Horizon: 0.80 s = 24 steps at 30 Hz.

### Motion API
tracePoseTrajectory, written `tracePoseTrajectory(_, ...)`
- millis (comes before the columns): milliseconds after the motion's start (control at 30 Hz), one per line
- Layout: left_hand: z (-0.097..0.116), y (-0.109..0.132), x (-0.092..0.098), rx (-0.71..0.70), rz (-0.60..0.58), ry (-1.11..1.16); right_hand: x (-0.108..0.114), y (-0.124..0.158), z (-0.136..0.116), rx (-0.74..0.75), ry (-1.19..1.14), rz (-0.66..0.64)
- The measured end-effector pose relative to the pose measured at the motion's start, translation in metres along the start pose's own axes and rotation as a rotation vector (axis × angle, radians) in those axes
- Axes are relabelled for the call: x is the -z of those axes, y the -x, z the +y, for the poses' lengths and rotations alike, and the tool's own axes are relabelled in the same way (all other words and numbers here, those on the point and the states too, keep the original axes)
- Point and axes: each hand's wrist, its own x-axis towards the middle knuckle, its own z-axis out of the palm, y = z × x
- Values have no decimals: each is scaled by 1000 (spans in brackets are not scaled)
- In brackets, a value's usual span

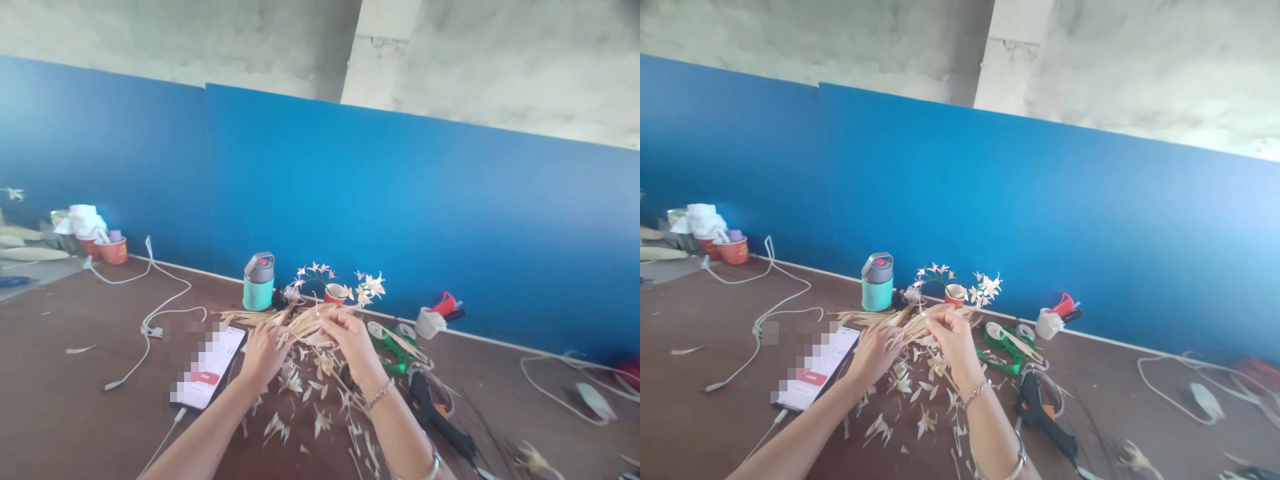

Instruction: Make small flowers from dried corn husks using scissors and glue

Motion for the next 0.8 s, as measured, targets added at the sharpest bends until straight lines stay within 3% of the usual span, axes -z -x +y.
tracePoseTrajectory(133,24,-3,19,-78,66,335,6,14,8,-145,-216,-81)
tracePoseTrajectory(267,59,-5,33,-26,-190,806,9,22,13,-264,-346,-148)
tracePoseTrajectory(367,76,-7,35,84,-281,1038,13,23,15,-240,-364,-161)
tracePoseTrajectory(467,84,-11,35,195,-294,1133,17,23,15,-180,-346,-185)
tracePoseTrajectory(600,90,-16,35,213,-325,1183,22,23,12,-181,-387,-180)
tracePoseTrajectory(800,89,-19,37,83,-420,1085,26,24,9,-197,-394,-175)
